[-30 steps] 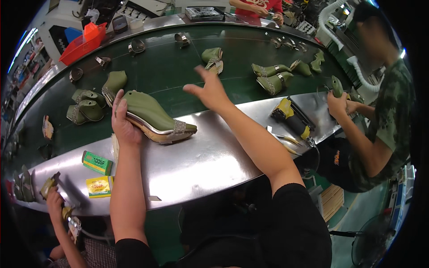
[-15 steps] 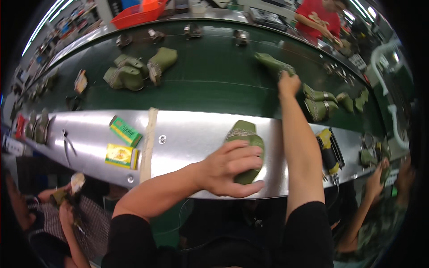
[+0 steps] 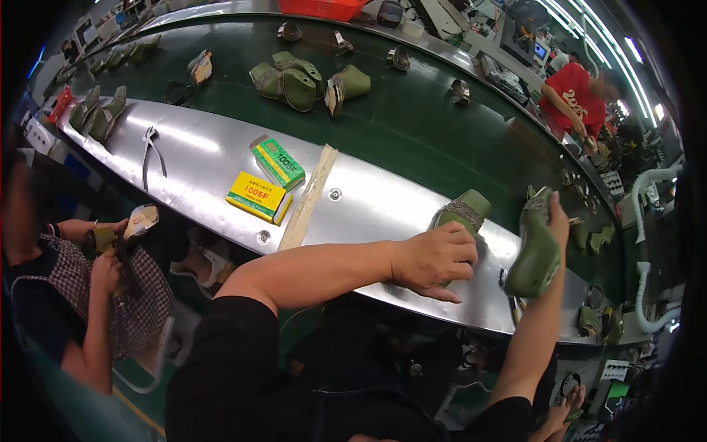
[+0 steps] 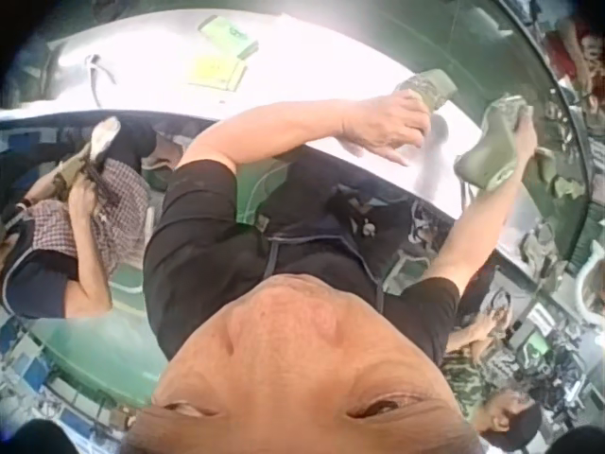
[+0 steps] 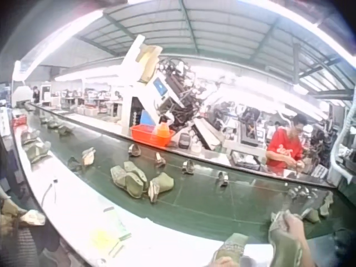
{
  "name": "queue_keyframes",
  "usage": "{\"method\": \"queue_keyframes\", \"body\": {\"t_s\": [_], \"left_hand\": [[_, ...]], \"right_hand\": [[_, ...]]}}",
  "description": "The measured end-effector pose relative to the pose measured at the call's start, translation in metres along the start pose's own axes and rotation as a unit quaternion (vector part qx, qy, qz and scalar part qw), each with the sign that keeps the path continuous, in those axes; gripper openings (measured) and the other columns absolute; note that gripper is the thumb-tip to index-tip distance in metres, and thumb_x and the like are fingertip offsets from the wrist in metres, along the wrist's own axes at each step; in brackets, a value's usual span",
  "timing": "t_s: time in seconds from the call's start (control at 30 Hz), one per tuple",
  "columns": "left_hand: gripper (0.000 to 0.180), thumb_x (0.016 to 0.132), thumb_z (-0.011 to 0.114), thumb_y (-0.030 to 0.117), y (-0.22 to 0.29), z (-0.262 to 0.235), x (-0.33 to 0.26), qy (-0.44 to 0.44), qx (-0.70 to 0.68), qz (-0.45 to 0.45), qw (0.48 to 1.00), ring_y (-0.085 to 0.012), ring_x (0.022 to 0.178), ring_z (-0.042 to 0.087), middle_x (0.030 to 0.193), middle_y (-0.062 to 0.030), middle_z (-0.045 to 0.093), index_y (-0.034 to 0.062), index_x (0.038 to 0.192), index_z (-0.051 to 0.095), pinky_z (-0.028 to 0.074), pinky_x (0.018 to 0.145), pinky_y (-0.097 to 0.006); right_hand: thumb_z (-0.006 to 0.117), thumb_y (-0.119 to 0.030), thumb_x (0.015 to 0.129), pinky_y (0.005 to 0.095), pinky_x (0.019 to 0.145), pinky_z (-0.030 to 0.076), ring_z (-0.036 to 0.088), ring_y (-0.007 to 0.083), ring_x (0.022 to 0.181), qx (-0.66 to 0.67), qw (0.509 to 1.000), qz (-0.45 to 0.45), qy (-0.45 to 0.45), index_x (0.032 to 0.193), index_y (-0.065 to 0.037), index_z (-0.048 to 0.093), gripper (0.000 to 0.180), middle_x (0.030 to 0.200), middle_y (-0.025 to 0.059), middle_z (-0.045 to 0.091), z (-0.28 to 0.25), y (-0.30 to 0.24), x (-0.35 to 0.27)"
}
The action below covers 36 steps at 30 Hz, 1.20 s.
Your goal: The person assembles green slipper uppers by attaching metal heel straps. They repeatedly pick up a slipper, position the strap, and use a pneumatic staple gun to fasten it. After each attachment, the finished slipper is placed on a moving conveyor belt. The process is repeated for multiple units throughout the clip.
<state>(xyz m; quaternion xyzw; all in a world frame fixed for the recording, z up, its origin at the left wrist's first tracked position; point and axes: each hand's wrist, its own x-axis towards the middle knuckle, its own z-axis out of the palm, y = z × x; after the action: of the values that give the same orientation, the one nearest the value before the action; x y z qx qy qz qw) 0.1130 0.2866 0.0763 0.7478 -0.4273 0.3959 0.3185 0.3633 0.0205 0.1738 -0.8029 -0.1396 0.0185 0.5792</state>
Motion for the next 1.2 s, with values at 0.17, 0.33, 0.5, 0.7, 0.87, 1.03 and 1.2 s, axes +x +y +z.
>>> {"method": "queue_keyframes", "body": {"t_s": [0.17, 0.33, 0.5, 0.7, 0.87, 1.03, 1.2], "left_hand": [[0.04, 0.078, 0.085, 0.038, -0.006, 0.004, 0.008, 0.028, -0.017, -0.013, 0.999, -0.0314, 0.107, 0.055, 0.111, -0.0077, 0.059, 0.012, 0.101, 0.066, 0.042, 0.097, -0.046], [0.029, 0.09, 0.077, 0.031, -0.03, -0.003, 0.0, 0.131, -0.058, -0.128, 0.981, -0.0327, 0.103, 0.057, 0.107, -0.0112, 0.062, 0.0089, 0.106, 0.068, 0.046, 0.093, -0.044], [0.024, 0.095, 0.073, 0.022, -0.106, -0.014, -0.003, 0.245, -0.017, -0.418, 0.874, -0.0221, 0.095, 0.063, 0.103, -0.0107, 0.065, 0.0034, 0.11, 0.069, 0.051, 0.088, -0.036], [0.039, 0.087, 0.077, 0.029, -0.321, -0.085, -0.024, 0.282, 0.054, -0.573, 0.768, -0.0307, 0.106, 0.068, 0.114, -0.0211, 0.07, -0.0032, 0.11, 0.072, 0.054, 0.093, -0.04], [0.076, 0.081, 0.083, 0.036, -0.481, -0.128, -0.063, 0.299, 0.234, -0.58, 0.721, -0.0382, 0.127, 0.061, 0.136, -0.0275, 0.062, -0.0075, 0.137, 0.054, 0.047, 0.108, -0.045], [0.106, 0.077, 0.089, 0.034, -0.591, -0.169, -0.078, 0.402, 0.162, -0.541, 0.721, -0.0375, 0.138, 0.054, 0.148, -0.0308, 0.054, -0.0142, 0.153, 0.033, 0.041, 0.116, -0.041], [0.064, 0.082, 0.078, 0.032, -0.594, -0.054, -0.006, 0.248, 0.196, -0.665, 0.677, -0.037, 0.119, 0.067, 0.124, -0.0271, 0.07, -0.0064, 0.13, 0.064, 0.051, 0.103, -0.044]], "right_hand": [[0.063, -0.031, 0.105, 0.0298, 0.085, 0.051, 0.063, 0.0135, 0.09, -0.134, 0.984, -0.073, 0.095, 0.109, 0.003, 0.073, 0.036, 0.096, 0.0062, 0.072, 0.061, 0.078, -0.051], [0.063, -0.022, 0.104, 0.0294, 0.088, 0.051, 0.064, 0.014, 0.094, 0.024, 0.979, -0.118, 0.168, 0.116, 0.004, 0.07, 0.03, 0.103, 0.0079, 0.072, 0.085, 0.088, -0.063], [0.06, -0.015, 0.105, 0.0275, 0.089, 0.05, 0.063, 0.013, 0.098, 0.067, 0.985, -0.086, 0.131, 0.129, 0.005, 0.063, 0.032, 0.11, 0.0082, 0.069, 0.083, 0.09, -0.071], [0.057, -0.009, 0.104, 0.0277, 0.091, 0.05, 0.062, 0.0128, 0.1, 0.079, 0.989, -0.025, 0.126, 0.136, 0.006, 0.057, 0.036, 0.115, 0.0101, 0.068, 0.086, 0.065, -0.082], [0.059, -0.008, 0.102, 0.0298, 0.093, 0.05, 0.063, 0.0151, 0.103, 0.073, 0.989, 0.017, 0.125, 0.136, 0.006, 0.056, 0.037, 0.116, 0.0123, 0.067, 0.075, 0.069, -0.083], [0.059, -0.004, 0.1, 0.0299, 0.092, 0.05, 0.062, 0.015, 0.102, 0.113, 0.988, 0.001, 0.104, 0.133, 0.006, 0.055, 0.035, 0.113, 0.0106, 0.065, 0.073, 0.072, -0.077], [0.059, -0.001, 0.099, 0.0293, 0.091, 0.05, 0.062, 0.0141, 0.101, 0.096, 0.989, 0.025, 0.111, 0.133, 0.006, 0.054, 0.035, 0.112, 0.0101, 0.065, 0.061, 0.068, -0.079]]}}
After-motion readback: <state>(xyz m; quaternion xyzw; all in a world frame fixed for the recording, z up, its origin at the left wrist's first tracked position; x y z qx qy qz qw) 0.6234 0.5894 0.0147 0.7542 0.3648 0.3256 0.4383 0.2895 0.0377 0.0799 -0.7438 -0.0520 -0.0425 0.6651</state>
